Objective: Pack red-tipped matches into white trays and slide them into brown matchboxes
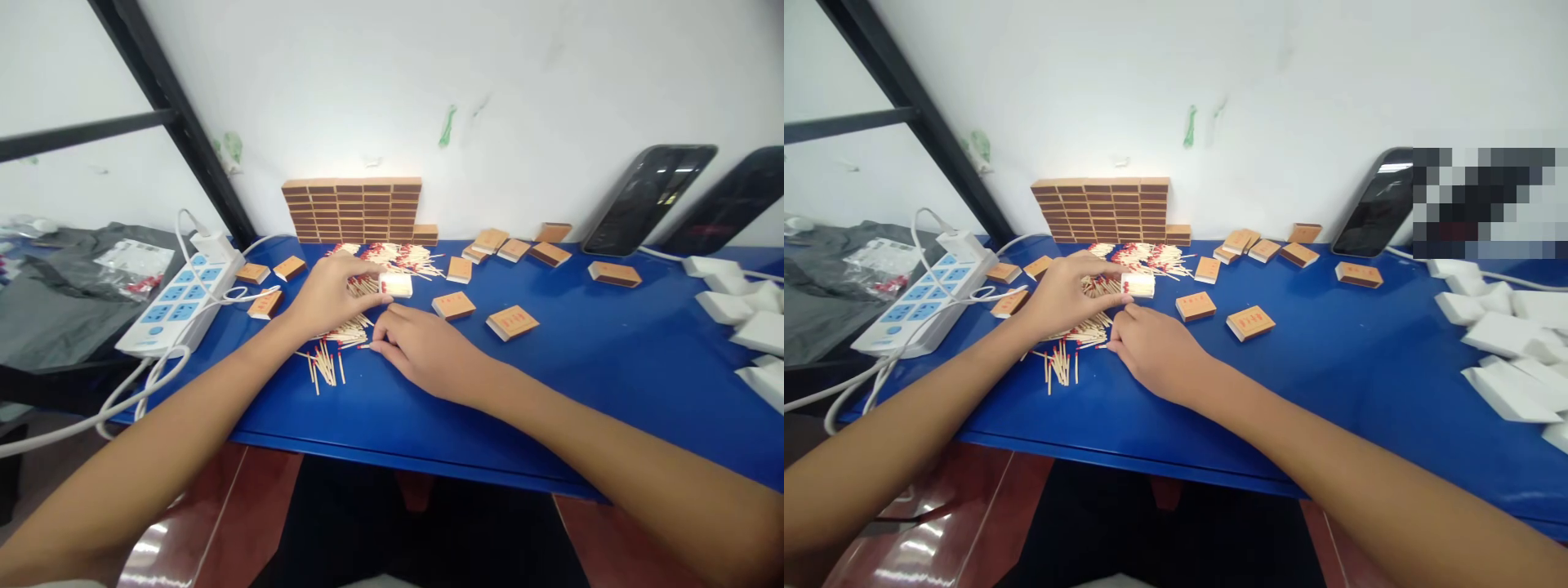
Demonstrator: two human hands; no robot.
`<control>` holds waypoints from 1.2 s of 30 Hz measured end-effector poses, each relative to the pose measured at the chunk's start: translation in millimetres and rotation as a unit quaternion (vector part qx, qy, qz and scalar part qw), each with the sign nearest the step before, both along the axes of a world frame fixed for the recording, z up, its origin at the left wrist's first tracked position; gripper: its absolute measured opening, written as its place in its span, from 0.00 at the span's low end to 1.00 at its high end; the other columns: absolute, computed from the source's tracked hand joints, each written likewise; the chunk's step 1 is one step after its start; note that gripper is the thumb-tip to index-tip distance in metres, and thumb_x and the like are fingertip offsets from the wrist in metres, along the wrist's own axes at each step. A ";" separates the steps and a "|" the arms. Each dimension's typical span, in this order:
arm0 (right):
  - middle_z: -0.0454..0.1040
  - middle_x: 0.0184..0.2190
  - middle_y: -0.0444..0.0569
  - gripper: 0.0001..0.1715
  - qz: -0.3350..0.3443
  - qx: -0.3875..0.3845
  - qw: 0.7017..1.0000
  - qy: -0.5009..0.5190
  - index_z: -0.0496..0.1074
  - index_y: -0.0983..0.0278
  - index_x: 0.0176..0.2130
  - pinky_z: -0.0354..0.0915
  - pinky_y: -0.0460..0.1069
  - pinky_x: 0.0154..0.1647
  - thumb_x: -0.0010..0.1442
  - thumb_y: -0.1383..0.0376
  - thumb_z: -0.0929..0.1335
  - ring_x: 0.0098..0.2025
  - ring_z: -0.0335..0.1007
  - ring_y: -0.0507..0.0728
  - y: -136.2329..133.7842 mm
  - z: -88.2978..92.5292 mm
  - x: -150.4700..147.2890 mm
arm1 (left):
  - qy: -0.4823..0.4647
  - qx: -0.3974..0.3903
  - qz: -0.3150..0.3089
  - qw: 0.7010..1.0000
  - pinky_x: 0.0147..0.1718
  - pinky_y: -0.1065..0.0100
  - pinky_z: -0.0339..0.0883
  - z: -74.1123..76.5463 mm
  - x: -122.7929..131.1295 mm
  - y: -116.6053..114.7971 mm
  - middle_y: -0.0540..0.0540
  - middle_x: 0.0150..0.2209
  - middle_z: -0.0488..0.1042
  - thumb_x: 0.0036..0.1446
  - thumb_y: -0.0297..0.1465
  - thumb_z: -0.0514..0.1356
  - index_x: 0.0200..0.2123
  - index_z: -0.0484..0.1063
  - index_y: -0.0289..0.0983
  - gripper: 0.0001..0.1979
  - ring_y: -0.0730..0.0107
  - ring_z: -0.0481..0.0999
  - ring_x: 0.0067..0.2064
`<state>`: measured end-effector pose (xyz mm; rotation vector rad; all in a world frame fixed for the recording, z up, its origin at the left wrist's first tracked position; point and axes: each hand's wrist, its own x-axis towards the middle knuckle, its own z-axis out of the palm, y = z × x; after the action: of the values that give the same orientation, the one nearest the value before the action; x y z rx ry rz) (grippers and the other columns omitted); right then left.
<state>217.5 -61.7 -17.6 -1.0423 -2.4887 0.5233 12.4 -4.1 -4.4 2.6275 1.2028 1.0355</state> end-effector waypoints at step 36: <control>0.74 0.38 0.50 0.04 -0.128 0.098 0.981 0.112 0.73 0.62 0.38 0.60 0.51 0.37 0.67 0.67 0.68 0.35 0.68 0.56 39.8 -3.6 31.1 | -0.075 -0.051 -0.059 0.994 0.48 0.58 0.77 -4.2 8.8 -7.4 0.44 0.45 0.86 0.52 0.41 0.77 0.45 0.85 0.41 0.18 0.56 0.85 0.46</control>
<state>248.6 -21.9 -21.2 -1.1343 -2.1228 0.2928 21.2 -11.5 -8.7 2.4606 1.0270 1.0979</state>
